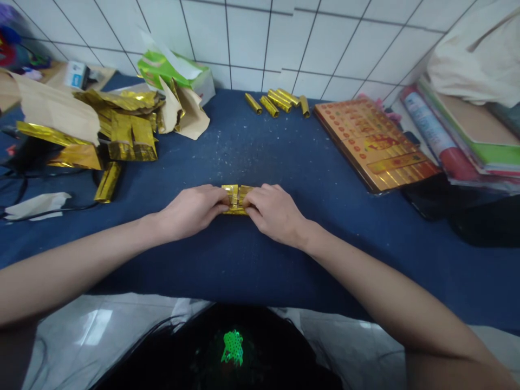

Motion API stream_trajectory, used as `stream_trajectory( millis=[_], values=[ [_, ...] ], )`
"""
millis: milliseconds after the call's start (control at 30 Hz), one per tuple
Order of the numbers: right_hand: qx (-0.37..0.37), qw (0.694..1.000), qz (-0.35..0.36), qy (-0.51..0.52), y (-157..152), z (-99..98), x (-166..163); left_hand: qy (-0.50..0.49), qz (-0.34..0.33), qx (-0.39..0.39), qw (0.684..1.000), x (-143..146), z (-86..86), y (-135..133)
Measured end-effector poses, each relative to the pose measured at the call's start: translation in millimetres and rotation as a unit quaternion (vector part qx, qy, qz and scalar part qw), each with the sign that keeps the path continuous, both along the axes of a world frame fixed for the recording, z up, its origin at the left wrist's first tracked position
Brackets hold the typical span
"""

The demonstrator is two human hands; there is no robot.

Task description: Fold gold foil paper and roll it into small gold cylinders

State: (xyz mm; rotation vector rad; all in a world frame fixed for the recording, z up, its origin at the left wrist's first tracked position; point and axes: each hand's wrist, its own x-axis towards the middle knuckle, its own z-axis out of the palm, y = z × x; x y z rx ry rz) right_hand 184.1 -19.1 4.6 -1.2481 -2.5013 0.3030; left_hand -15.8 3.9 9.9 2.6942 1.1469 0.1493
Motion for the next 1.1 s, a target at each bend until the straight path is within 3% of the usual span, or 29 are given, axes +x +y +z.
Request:
stream_trajectory(
  millis=[233, 667, 833, 933, 1100],
  values=[
    [0.037, 0.999, 0.014, -0.036, -2, -0.7, 0, 0.047, -0.010, 0.058, 0.997, 4, 2.9, -3],
    [0.157, 0.976, 0.031, -0.150, -16, 4.2, 2, 0.068, -0.008, 0.091, 0.994, 5, 3.1, -6],
    [0.168, 0.973, 0.040, -0.152, -21, 9.5, 5, 0.071, -0.006, 0.099, 0.993, 4, 1.9, -6],
    [0.164, 0.974, 0.045, -0.148, -21, 9.9, 5, 0.076, -0.007, 0.147, 0.986, 2, 1.6, -7],
    [0.152, 0.973, 0.056, -0.163, -22, 11.1, 3, 0.079, -0.110, 0.219, 0.966, 0, 4.0, -16]
  ],
)
